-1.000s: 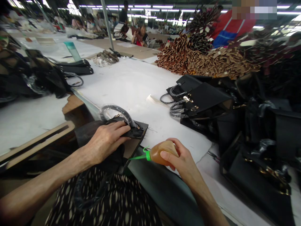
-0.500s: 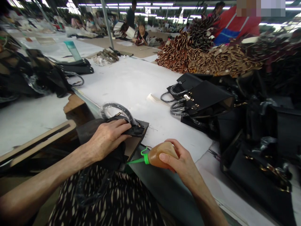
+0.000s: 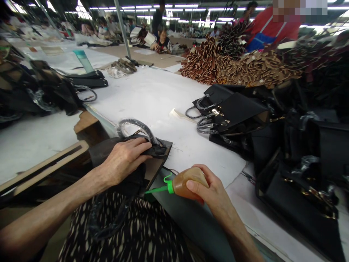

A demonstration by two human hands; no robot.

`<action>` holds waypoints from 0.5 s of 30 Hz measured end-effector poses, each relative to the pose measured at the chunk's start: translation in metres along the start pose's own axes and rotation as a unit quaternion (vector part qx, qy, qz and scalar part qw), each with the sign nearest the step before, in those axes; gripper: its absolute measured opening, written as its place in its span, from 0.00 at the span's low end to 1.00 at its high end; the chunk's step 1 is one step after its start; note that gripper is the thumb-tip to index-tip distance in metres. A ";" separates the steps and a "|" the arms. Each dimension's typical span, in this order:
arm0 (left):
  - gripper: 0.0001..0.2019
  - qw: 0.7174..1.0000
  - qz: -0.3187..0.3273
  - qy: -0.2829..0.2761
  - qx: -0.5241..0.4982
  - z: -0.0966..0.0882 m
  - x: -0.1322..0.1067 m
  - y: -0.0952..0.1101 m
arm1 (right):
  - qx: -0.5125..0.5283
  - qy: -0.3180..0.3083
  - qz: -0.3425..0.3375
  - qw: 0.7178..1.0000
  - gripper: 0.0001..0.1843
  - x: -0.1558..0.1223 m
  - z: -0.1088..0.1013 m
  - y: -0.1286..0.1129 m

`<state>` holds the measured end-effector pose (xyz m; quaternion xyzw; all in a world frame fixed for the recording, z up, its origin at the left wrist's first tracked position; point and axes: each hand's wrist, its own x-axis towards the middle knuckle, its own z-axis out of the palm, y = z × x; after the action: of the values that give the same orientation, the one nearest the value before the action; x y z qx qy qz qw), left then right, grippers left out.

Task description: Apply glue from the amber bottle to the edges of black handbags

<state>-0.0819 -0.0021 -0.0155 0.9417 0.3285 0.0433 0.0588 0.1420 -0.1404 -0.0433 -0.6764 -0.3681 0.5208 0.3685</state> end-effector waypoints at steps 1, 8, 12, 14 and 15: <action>0.07 1.000 0.001 0.001 -0.001 0.000 0.000 0.000 | 0.007 0.003 -0.002 1.000 0.26 0.000 0.001 0.001; 0.07 1.000 0.003 0.002 -0.005 0.002 -0.001 -0.001 | 0.044 0.010 -0.011 0.999 0.21 0.002 0.003 0.011; 0.07 1.000 -0.001 -0.001 -0.005 0.001 0.001 0.000 | 0.036 0.003 -0.012 0.999 0.21 -0.001 0.001 0.014; 0.07 1.000 -0.005 -0.005 -0.006 0.000 0.002 0.001 | 0.034 0.002 -0.008 0.999 0.22 -0.003 0.001 0.015; 0.07 1.000 -0.006 -0.008 -0.006 0.000 0.002 0.001 | 0.032 0.002 -0.003 0.999 0.22 -0.004 0.002 0.015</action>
<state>-0.0796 -0.0018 -0.0151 0.9396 0.3335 0.0379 0.0677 0.1414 -0.1508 -0.0551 -0.6643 -0.3528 0.5294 0.3925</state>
